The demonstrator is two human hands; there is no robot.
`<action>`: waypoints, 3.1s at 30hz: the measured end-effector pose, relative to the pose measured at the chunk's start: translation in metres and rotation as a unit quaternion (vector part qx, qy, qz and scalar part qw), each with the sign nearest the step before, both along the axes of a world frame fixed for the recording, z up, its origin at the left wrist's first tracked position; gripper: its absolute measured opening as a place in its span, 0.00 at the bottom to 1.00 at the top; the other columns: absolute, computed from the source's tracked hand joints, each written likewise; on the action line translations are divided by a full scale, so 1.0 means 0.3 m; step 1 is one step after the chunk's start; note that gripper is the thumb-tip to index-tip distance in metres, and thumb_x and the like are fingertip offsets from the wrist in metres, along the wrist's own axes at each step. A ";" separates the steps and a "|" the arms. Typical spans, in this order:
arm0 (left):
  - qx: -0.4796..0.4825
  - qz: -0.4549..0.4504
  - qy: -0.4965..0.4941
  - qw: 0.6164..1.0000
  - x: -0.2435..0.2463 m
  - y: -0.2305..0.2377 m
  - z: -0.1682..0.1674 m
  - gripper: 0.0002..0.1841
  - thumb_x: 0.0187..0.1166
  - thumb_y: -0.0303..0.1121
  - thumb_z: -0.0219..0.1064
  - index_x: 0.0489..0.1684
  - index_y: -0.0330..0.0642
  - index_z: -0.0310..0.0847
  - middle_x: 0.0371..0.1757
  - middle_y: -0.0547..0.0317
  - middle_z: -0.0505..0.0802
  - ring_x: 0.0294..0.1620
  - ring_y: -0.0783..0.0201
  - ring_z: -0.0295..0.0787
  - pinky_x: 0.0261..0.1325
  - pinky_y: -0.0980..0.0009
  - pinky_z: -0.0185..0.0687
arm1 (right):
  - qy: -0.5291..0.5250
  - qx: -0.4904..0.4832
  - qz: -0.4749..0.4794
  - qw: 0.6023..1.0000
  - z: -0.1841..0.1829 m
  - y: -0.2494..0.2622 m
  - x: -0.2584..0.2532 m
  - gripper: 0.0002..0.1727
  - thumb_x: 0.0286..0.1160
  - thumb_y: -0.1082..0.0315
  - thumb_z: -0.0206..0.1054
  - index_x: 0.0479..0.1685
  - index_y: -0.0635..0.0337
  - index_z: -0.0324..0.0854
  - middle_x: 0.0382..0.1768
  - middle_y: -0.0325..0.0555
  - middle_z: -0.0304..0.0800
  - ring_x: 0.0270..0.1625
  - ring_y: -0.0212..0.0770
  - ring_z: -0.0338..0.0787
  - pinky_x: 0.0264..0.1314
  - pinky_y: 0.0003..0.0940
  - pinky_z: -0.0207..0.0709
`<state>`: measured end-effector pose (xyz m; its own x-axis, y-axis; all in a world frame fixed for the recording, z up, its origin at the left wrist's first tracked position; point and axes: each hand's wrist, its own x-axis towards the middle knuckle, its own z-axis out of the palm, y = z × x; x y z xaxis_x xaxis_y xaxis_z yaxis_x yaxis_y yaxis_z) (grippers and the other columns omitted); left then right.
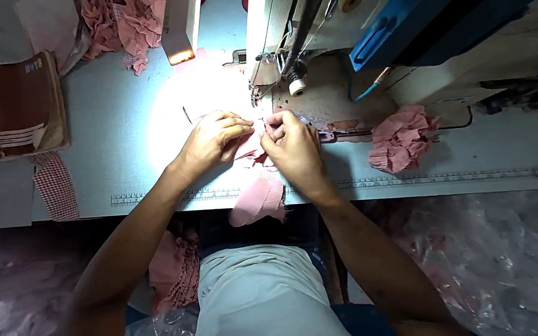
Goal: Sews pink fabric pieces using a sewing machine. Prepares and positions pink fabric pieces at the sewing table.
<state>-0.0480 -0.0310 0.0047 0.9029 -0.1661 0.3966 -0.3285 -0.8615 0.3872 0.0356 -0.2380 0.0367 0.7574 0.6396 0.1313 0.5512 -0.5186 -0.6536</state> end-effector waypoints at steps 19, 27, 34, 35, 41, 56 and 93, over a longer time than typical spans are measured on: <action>0.014 -0.005 -0.002 1.000 0.007 0.000 0.005 0.17 0.81 0.30 0.57 0.58 0.48 0.93 0.64 0.61 0.95 0.71 0.56 0.86 0.74 0.59 0.76 | -0.246 -0.037 0.106 0.963 -0.073 0.028 0.084 0.15 0.87 0.61 0.58 0.52 0.51 0.92 0.65 0.41 0.91 0.67 0.51 0.83 0.63 0.50 0.70; 0.030 -0.009 0.009 0.999 0.013 0.009 0.010 0.18 0.81 0.30 0.57 0.60 0.48 0.92 0.66 0.62 0.94 0.72 0.56 0.86 0.75 0.59 0.76 | -0.272 -0.070 0.125 0.952 -0.063 0.018 0.101 0.16 0.87 0.60 0.57 0.52 0.48 0.92 0.62 0.35 0.93 0.62 0.49 0.85 0.63 0.53 0.66; 0.034 -0.007 0.014 0.999 0.048 0.038 0.013 0.18 0.82 0.30 0.57 0.60 0.48 0.92 0.66 0.62 0.94 0.72 0.56 0.86 0.75 0.59 0.76 | -0.271 -0.060 0.111 0.954 -0.072 0.045 0.131 0.16 0.87 0.60 0.57 0.51 0.46 0.93 0.63 0.32 0.93 0.66 0.48 0.85 0.66 0.53 0.65; 0.031 -0.007 0.014 0.999 0.053 0.042 0.015 0.18 0.82 0.31 0.57 0.60 0.48 0.92 0.66 0.61 0.94 0.72 0.55 0.85 0.76 0.58 0.75 | -0.266 -0.055 0.110 0.956 -0.077 0.050 0.138 0.15 0.86 0.59 0.58 0.51 0.46 0.93 0.63 0.32 0.93 0.66 0.48 0.85 0.66 0.53 0.66; 0.037 0.008 0.020 0.999 0.089 0.067 0.015 0.18 0.85 0.33 0.56 0.61 0.49 0.92 0.67 0.61 0.94 0.73 0.55 0.85 0.77 0.57 0.75 | -0.226 -0.034 0.088 0.969 -0.107 0.090 0.182 0.15 0.85 0.56 0.59 0.49 0.44 0.93 0.58 0.36 0.92 0.67 0.49 0.83 0.67 0.54 0.67; -0.048 0.123 -0.011 0.991 0.021 0.002 0.023 0.13 0.87 0.37 0.60 0.55 0.45 0.90 0.60 0.56 0.92 0.69 0.58 0.83 0.76 0.56 0.72 | -0.027 -0.067 -0.043 0.996 -0.010 0.060 0.033 0.22 0.81 0.41 0.63 0.38 0.51 0.87 0.33 0.44 0.88 0.44 0.50 0.86 0.50 0.57 0.71; 0.008 -0.095 0.019 0.995 0.054 0.074 0.007 0.19 0.78 0.27 0.56 0.60 0.42 0.91 0.66 0.54 0.93 0.77 0.51 0.82 0.85 0.59 0.68 | -0.113 -0.048 0.060 0.991 -0.001 0.032 0.001 0.10 0.79 0.69 0.66 0.51 0.60 0.90 0.38 0.53 0.83 0.42 0.53 0.86 0.44 0.52 0.76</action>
<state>-0.0319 -0.0089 0.0069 0.8688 -0.3406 0.3595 -0.4713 -0.7915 0.3890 0.0359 -0.2284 0.0363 0.6338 0.7407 0.2227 0.7389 -0.4946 -0.4576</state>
